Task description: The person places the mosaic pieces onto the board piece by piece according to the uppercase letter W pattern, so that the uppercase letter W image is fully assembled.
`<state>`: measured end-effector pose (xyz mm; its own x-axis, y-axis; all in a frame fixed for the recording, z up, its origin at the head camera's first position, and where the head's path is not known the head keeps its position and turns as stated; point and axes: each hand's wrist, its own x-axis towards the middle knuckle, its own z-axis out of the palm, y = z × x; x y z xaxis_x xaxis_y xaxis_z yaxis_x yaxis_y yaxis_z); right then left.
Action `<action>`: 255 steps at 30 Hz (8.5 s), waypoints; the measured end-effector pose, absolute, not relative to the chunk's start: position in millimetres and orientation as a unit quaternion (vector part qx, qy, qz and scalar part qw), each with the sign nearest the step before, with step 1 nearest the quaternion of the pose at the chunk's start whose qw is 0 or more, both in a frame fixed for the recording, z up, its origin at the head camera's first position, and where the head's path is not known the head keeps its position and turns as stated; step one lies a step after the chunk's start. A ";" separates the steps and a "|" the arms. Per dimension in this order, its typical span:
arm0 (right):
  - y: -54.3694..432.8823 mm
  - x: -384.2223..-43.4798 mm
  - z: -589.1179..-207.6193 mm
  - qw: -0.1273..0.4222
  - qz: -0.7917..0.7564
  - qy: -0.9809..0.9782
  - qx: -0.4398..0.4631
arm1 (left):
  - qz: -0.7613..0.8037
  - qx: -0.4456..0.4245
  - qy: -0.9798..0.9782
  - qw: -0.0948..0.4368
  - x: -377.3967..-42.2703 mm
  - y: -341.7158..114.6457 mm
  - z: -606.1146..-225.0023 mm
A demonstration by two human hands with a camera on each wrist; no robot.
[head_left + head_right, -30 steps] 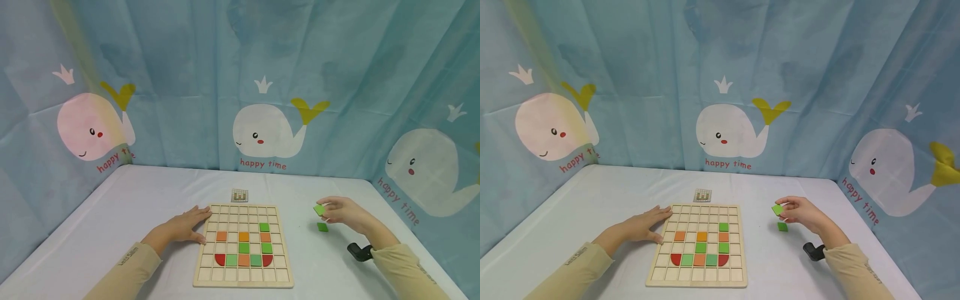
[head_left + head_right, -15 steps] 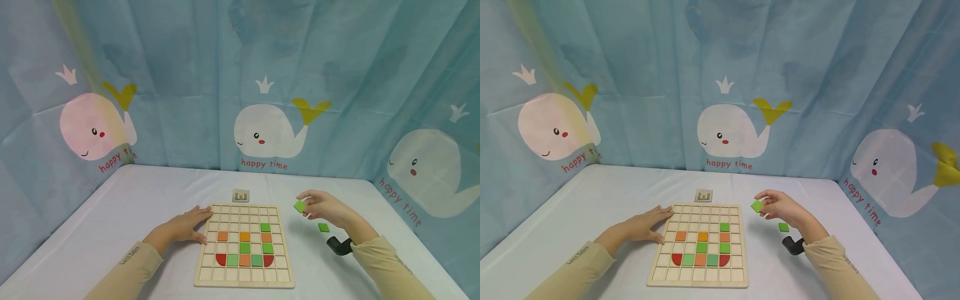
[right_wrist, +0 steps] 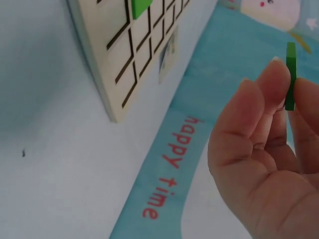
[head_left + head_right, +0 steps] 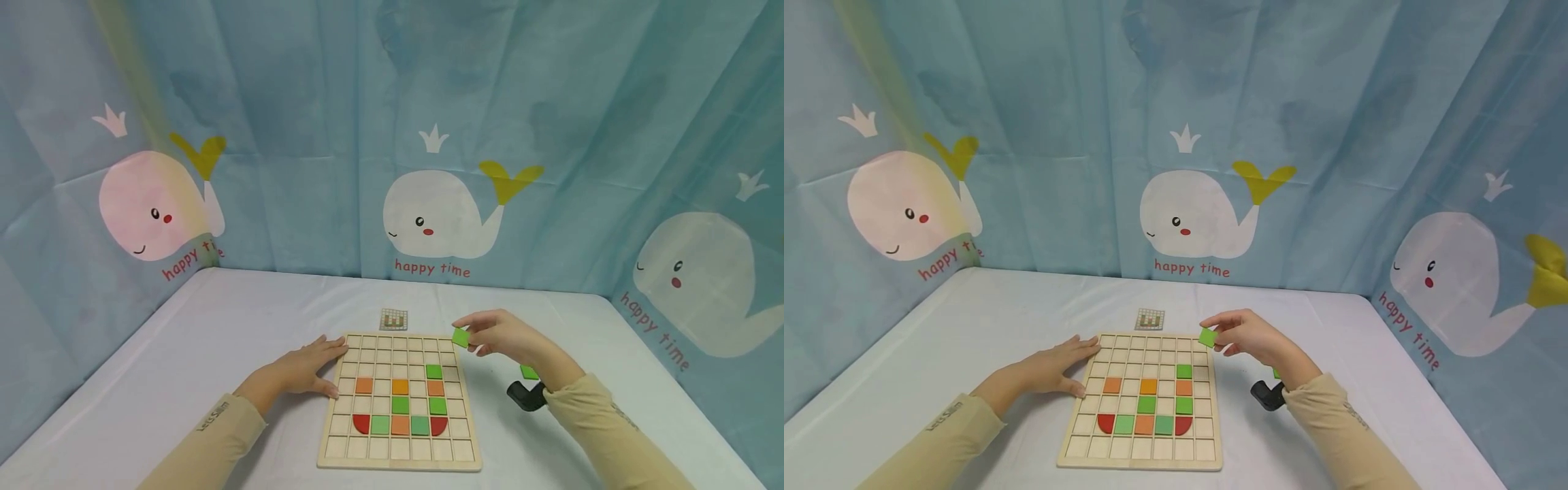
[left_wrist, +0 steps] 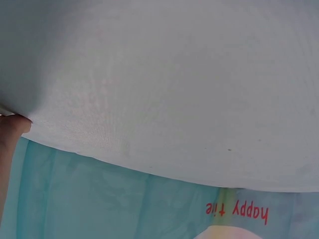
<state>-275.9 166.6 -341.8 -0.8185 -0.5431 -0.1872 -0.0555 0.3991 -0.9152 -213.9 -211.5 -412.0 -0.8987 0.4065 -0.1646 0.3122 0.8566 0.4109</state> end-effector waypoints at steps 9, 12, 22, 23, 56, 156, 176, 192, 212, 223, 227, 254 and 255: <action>143.9 -276.0 -340.3 0.240 -0.522 0.798 -0.184 | 0.186 0.186 0.957 0.121 -215.9 -212.3 -416.1; 136.8 -275.9 -341.0 0.241 -0.522 0.798 -0.179 | 0.186 0.188 0.957 0.122 -216.2 -212.4 -416.4; 113.6 -275.6 -346.9 0.222 -0.495 0.827 -0.147 | 0.186 0.190 0.956 0.124 -215.5 -212.4 -414.3; 111.4 -275.6 -348.4 0.220 -0.491 0.830 -0.145 | 0.186 0.191 0.956 0.124 -215.6 -212.4 -414.2; 29.8 -276.1 -397.7 0.230 -0.463 0.822 -0.240 | 0.187 0.188 0.955 0.130 -215.6 -209.2 -409.3; 301.4 -307.6 -398.4 0.237 -0.275 0.901 -0.239 | 0.192 0.191 0.954 0.126 -215.1 -210.3 -413.9; 289.3 -310.6 -398.1 0.245 -0.273 0.899 -0.239 | 0.191 0.194 0.954 0.126 -216.1 -212.6 -416.4; 288.5 -285.1 -389.1 0.186 -0.382 0.875 -0.233 | 0.190 0.191 0.954 0.130 -213.6 -209.5 -411.0; 196.6 -243.4 -356.8 0.119 -0.478 0.851 -0.181 | 0.194 0.192 0.954 0.122 -210.2 -210.3 -411.2; 179.0 -241.1 -358.9 0.195 -0.569 0.783 -0.157 | 0.189 0.190 0.955 0.129 -214.8 -209.0 -412.9; 172.3 -239.8 -359.8 0.208 -0.579 0.772 -0.156 | 0.188 0.190 0.955 0.127 -216.3 -207.6 -412.8; 81.9 -235.4 -384.3 0.240 -0.531 0.793 -0.177 | 0.197 0.190 0.954 0.126 -214.7 -213.4 -416.7; 79.0 -235.8 -384.4 0.241 -0.532 0.793 -0.172 | 0.197 0.191 0.954 0.126 -215.1 -213.3 -416.5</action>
<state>-235.8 79.0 -384.4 -0.8243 -0.5299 -0.1995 -0.0168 0.3750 -0.9269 -215.1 -213.3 -416.5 -0.8959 0.4128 -0.1645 0.3140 0.8500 0.4229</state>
